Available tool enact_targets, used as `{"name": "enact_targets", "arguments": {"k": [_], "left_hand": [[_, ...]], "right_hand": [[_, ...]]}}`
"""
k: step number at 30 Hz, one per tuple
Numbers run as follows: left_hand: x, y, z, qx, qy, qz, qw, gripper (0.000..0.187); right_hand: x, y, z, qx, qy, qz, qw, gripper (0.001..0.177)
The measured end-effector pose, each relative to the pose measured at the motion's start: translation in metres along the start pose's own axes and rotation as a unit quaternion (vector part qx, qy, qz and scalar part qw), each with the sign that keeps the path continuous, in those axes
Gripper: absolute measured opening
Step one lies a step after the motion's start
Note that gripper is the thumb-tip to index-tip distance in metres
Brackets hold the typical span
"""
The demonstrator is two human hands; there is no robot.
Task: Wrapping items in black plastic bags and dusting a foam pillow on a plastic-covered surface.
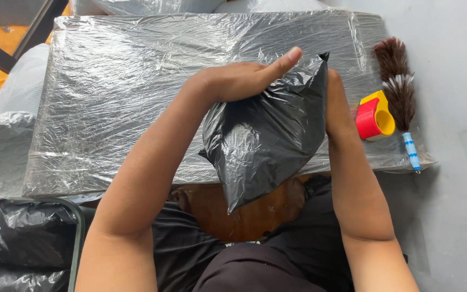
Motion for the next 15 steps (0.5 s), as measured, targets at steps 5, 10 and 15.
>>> {"name": "enact_targets", "arguments": {"k": [5, 10, 15], "left_hand": [[0.039, -0.002, -0.016, 0.009, -0.01, 0.11, 0.994, 0.13], [0.07, -0.035, 0.012, -0.132, 0.234, 0.406, 0.874, 0.036], [0.17, 0.013, 0.006, -0.234, 0.019, 0.323, 0.917, 0.041]], "right_hand": [[-0.035, 0.006, 0.006, 0.007, -0.019, 0.001, 1.0, 0.028], [-0.069, 0.006, 0.002, 0.001, -0.037, 0.017, 0.999, 0.034], [-0.075, -0.006, 0.002, -0.018, -0.021, 0.002, 1.0, 0.029]]}}
Point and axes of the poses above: each hand's wrist, its own z-axis away from the middle knuckle, its own y-axis out of the palm, x = y × z, the point moved 10 cm from there along -z, towards the middle knuckle, and after that the axes turned 15 degrees about -y, right-handed, at the moved point
